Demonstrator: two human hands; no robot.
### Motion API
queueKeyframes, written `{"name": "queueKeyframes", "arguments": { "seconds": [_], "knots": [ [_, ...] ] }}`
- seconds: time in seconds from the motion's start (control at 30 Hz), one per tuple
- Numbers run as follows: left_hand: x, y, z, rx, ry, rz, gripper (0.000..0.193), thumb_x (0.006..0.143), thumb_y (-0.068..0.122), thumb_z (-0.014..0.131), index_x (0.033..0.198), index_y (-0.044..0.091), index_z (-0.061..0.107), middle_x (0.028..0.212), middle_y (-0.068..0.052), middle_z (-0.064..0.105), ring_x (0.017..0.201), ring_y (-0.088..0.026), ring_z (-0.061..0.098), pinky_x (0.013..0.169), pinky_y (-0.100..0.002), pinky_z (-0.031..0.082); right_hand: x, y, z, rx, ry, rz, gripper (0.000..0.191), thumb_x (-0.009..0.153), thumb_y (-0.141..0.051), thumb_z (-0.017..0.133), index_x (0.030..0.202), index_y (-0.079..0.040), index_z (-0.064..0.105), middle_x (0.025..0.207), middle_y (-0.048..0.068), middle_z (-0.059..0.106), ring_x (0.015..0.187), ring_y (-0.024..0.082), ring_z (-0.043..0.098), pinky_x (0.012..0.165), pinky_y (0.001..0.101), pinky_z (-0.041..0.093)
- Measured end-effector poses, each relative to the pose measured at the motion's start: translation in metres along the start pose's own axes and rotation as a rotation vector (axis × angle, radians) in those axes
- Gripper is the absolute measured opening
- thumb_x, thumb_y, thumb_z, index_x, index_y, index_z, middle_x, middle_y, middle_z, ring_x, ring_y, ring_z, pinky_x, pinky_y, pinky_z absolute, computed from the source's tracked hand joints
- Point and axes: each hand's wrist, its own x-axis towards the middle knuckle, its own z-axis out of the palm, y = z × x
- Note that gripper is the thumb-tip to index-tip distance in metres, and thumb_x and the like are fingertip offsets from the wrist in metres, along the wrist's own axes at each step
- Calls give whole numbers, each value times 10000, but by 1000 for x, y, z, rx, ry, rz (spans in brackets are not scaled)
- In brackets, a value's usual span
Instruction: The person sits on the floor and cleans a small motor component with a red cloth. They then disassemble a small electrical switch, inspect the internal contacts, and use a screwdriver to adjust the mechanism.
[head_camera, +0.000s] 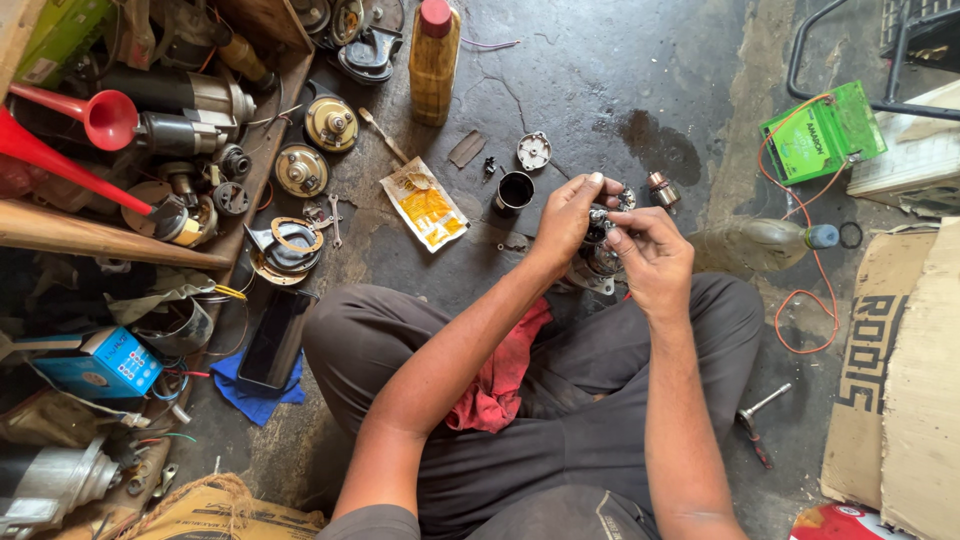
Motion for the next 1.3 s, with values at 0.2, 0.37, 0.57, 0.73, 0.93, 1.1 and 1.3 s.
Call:
{"name": "queueKeyframes", "arguments": {
  "seconds": [0.2,0.37,0.57,0.73,0.93,1.1,1.3],
  "knots": [
    [0,1,0,-1,5,-14,367,1096,308,494,1054,-2,687,931,-48,651,879,-108,605,811,-281,515,0,0,0,-30,-30,4,187,1013,77,646,1196,57,681,1160,54,598,951,94,637,859,252,571],
    [-1,2,0,16,11,-27,363,1092,308,495,1049,1,685,918,-44,656,856,-103,602,792,-277,513,-5,1,-2,-19,-27,29,206,1008,67,626,1209,58,670,1171,47,598,958,85,639,858,238,570],
    [-1,-1,2,14,21,-27,365,1089,307,501,1032,2,693,894,-39,660,842,-101,608,785,-275,517,-3,7,3,64,53,0,169,983,112,688,1141,64,650,1153,56,597,1000,90,640,892,236,569],
    [2,-3,0,36,31,-6,361,1086,302,508,1030,0,700,902,-41,659,860,-99,607,795,-272,515,-3,5,0,-42,21,-27,177,993,92,660,1169,71,673,1185,69,590,983,104,645,870,252,584],
    [1,-3,1,-4,21,-16,361,1086,311,504,1033,9,694,900,-37,659,844,-94,604,778,-268,517,-6,8,1,-29,41,-42,178,994,85,686,1171,65,677,1184,71,598,987,107,644,874,252,571],
    [0,0,1,-6,23,-13,349,1092,292,505,1027,5,693,891,-40,657,828,-101,604,768,-274,514,-5,14,4,115,83,34,176,971,83,704,1133,41,646,1154,67,619,982,108,664,866,256,596],
    [1,-1,1,-13,10,17,351,1095,285,503,1016,-5,685,913,-38,664,868,-104,607,814,-273,516,-8,16,9,-29,108,-67,186,974,115,693,1151,61,667,1191,70,597,1037,117,639,886,249,571]
  ]
}}
